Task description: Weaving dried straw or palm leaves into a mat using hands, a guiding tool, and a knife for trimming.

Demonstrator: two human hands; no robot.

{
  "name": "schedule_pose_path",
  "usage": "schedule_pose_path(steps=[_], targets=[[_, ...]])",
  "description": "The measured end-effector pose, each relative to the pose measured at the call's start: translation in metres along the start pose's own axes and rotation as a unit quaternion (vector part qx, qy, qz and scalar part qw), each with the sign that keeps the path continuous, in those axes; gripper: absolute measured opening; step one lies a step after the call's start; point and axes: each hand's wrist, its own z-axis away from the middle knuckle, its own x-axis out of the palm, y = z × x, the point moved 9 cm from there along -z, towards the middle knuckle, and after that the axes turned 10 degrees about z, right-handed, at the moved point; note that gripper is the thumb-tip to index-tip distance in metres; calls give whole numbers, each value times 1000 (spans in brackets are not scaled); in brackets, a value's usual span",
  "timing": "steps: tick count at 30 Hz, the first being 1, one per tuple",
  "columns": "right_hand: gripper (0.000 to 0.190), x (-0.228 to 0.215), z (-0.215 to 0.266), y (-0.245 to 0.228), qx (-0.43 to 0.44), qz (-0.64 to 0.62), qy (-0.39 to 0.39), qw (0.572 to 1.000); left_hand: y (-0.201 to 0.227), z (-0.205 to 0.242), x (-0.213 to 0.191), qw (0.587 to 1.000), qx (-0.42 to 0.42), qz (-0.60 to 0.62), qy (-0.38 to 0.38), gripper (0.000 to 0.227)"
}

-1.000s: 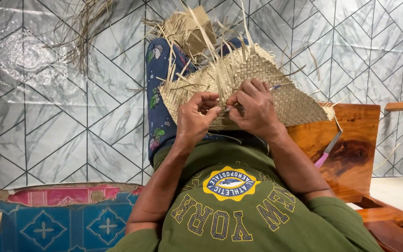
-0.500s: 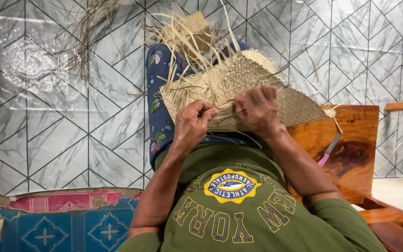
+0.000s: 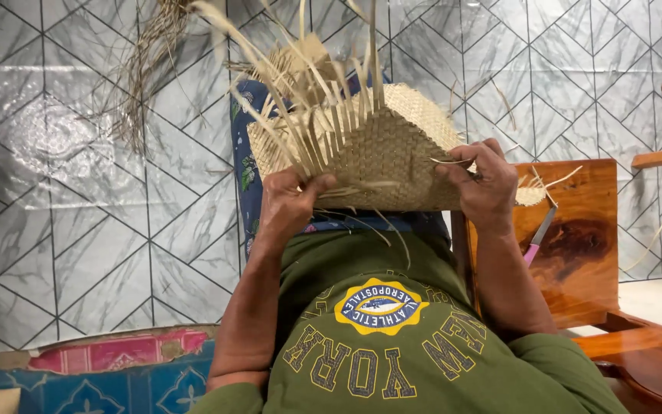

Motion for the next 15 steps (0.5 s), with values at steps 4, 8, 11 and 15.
schedule_pose_path(steps=[4, 8, 11, 15], targets=[[22, 3, 6, 7, 20, -33, 13, 999, -5, -5, 3, 1000, -26, 11, 12, 24], [17, 23, 20, 26, 85, -56, -5, 995, -38, -3, 5, 986, -166, 9, 4, 25], [13, 43, 34, 41, 101, -54, -21, 993, -90, 3, 4, 978, -209, 15, 12, 27], [12, 55, 49, 51, 137, -79, -30, 987, -141, 20, -1, 963, -269, 11, 24, 28]])
